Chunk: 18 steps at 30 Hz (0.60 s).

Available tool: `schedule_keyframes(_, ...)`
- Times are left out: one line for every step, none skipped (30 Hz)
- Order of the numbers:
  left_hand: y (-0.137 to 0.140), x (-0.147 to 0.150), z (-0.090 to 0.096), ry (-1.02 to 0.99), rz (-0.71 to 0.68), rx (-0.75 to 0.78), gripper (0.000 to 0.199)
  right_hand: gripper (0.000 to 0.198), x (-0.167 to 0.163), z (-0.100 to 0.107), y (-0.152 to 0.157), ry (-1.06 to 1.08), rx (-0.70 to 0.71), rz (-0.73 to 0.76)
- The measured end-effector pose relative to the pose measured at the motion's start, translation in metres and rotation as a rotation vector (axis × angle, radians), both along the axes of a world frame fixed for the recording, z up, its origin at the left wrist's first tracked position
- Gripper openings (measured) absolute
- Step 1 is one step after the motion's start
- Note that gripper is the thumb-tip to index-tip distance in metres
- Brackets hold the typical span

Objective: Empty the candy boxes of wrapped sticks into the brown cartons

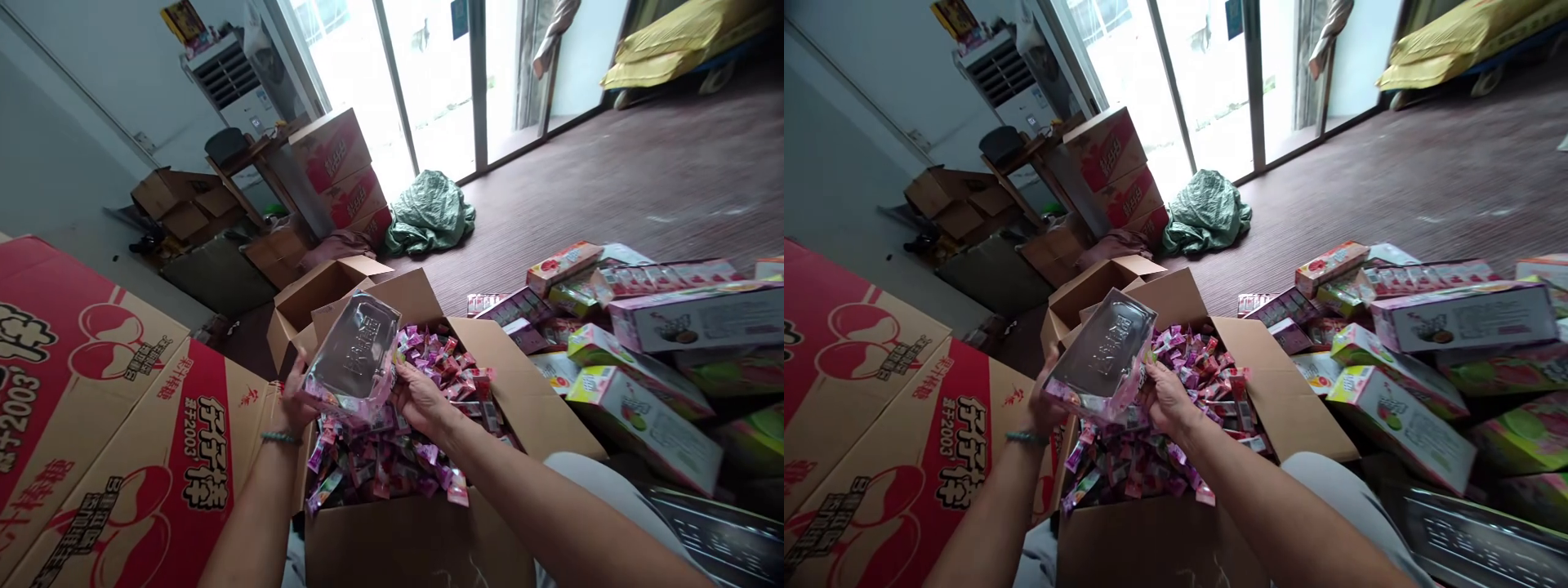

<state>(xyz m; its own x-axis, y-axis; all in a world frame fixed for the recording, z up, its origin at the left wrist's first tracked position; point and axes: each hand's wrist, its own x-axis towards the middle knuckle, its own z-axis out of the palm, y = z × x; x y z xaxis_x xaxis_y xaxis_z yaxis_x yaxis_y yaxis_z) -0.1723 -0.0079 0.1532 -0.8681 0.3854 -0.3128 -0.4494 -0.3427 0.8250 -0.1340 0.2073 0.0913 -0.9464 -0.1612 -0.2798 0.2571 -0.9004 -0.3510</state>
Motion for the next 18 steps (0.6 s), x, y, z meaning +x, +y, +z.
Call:
schedule_keyframes(-0.006, 0.004, 0.006, 0.007, -0.005, -0.040, 0.083, 0.009, -0.001, -0.002, -0.001, -0.005, 0.006, -0.014)
schedule_keyframes(-0.012, 0.008, 0.012, 0.027, -0.007, -0.109, 0.089, 0.009, -0.001, -0.003, -0.002, 0.003, 0.015, -0.030)
schedule_keyframes(-0.018, 0.012, 0.017, 0.057, 0.001, -0.202, 0.094, 0.009, -0.002, -0.004, -0.003, 0.020, 0.027, -0.046)
schedule_keyframes(-0.023, 0.017, 0.020, 0.100, 0.023, -0.306, 0.095, 0.011, -0.002, -0.005, -0.005, 0.045, 0.040, -0.052)
schedule_keyframes(-0.027, 0.022, 0.021, 0.169, 0.059, -0.394, 0.093, 0.013, -0.001, -0.006, -0.007, 0.079, 0.059, -0.046)
schedule_keyframes(-0.029, 0.026, 0.020, 0.253, 0.102, -0.450, 0.088, 0.017, 0.001, -0.006, -0.009, 0.122, 0.085, -0.020)
schedule_keyframes(-0.030, 0.030, 0.017, 0.344, 0.147, -0.467, 0.081, 0.024, 0.003, -0.005, -0.009, 0.176, 0.118, 0.028)
schedule_keyframes(-0.030, 0.033, 0.013, 0.426, 0.182, -0.454, 0.073, 0.032, 0.005, -0.004, -0.009, 0.237, 0.153, 0.095)
schedule_keyframes(-0.030, 0.036, 0.008, 0.487, 0.194, -0.428, 0.065, 0.040, 0.008, -0.003, -0.007, 0.302, 0.183, 0.180)
schedule_keyframes(-0.030, 0.040, 0.003, 0.509, 0.182, -0.402, 0.059, 0.046, 0.011, -0.002, -0.004, 0.367, 0.207, 0.273)
schedule_keyframes(-0.031, 0.043, -0.002, 0.499, 0.157, -0.387, 0.055, 0.048, 0.013, -0.001, 0.000, 0.428, 0.226, 0.369)
schedule_keyframes(-0.032, 0.047, -0.006, 0.480, 0.136, -0.385, 0.051, 0.048, 0.016, -0.001, 0.005, 0.484, 0.244, 0.468)
schedule_keyframes(-0.034, 0.051, -0.008, 0.480, 0.133, -0.386, 0.048, 0.047, 0.018, -0.001, 0.010, 0.538, 0.271, 0.556)
schedule_keyframes(-0.035, 0.056, -0.010, 0.513, 0.156, -0.390, 0.047, 0.045, 0.019, -0.002, 0.014, 0.595, 0.318, 0.632)
schedule_keyframes(-0.036, 0.060, -0.011, 0.573, 0.205, -0.395, 0.048, 0.041, 0.021, -0.002, 0.018, 0.653, 0.392, 0.695)
schedule_keyframes(-0.035, 0.065, -0.011, 0.621, 0.252, -0.393, 0.051, 0.036, 0.023, -0.003, 0.020, 0.706, 0.489, 0.738)
schedule_keyframes(-0.033, 0.069, -0.009, 0.641, 0.282, -0.386, 0.054, 0.032, 0.025, -0.003, 0.020, 0.759, 0.601, 0.753)
schedule_keyframes(-0.029, 0.072, -0.007, 0.619, 0.283, -0.372, 0.054, 0.028, 0.028, -0.003, 0.018, 0.813, 0.716, 0.743)
